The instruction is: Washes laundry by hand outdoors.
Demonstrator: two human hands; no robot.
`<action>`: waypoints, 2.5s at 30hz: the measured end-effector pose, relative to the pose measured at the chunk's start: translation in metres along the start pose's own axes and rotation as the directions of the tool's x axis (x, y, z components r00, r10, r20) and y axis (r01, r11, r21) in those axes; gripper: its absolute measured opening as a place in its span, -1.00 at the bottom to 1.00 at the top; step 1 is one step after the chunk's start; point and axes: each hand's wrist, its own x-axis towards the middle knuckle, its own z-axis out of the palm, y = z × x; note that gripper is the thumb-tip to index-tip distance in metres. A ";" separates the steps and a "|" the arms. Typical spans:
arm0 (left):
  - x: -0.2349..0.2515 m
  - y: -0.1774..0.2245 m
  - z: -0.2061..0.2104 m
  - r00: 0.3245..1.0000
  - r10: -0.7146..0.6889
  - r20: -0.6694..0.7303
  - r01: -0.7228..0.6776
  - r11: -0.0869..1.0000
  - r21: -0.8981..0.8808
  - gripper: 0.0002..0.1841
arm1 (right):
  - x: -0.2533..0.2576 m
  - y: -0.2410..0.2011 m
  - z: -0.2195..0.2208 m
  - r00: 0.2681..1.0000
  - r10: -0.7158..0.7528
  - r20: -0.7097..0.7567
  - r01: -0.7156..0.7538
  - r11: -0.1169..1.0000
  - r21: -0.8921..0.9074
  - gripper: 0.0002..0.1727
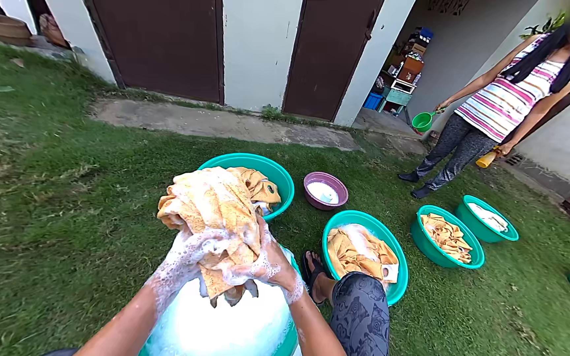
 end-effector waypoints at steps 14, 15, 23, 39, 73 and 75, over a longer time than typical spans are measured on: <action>-0.006 -0.009 -0.019 0.983 -0.083 0.161 0.083 0.997 0.006 -0.86 | -0.006 0.014 0.017 0.998 -0.042 -0.049 0.048 0.990 0.134 -0.31; -0.007 -0.010 -0.022 0.981 -0.068 0.179 0.060 0.997 0.051 -0.86 | -0.007 0.014 0.016 0.997 -0.057 -0.047 0.063 0.990 0.127 -0.32; -0.003 -0.002 -0.019 0.979 -0.109 0.174 0.111 0.994 0.002 -0.78 | -0.005 0.009 -0.007 0.968 -0.085 0.236 0.016 0.961 0.277 0.03; -0.025 -0.001 -0.008 0.978 -0.155 0.137 0.131 0.977 0.170 -0.78 | -0.023 -0.004 -0.005 0.974 0.153 0.168 -0.203 0.918 0.340 -0.27; -0.111 0.045 0.097 0.942 0.107 -0.317 -0.216 0.918 -0.333 -0.82 | -0.051 0.033 0.001 0.963 0.177 0.205 -0.271 0.623 0.734 -0.64; -0.109 0.042 0.091 0.948 0.116 -0.295 -0.213 0.923 -0.321 -0.80 | -0.052 0.032 0.003 0.965 0.202 0.167 -0.260 0.650 0.714 -0.63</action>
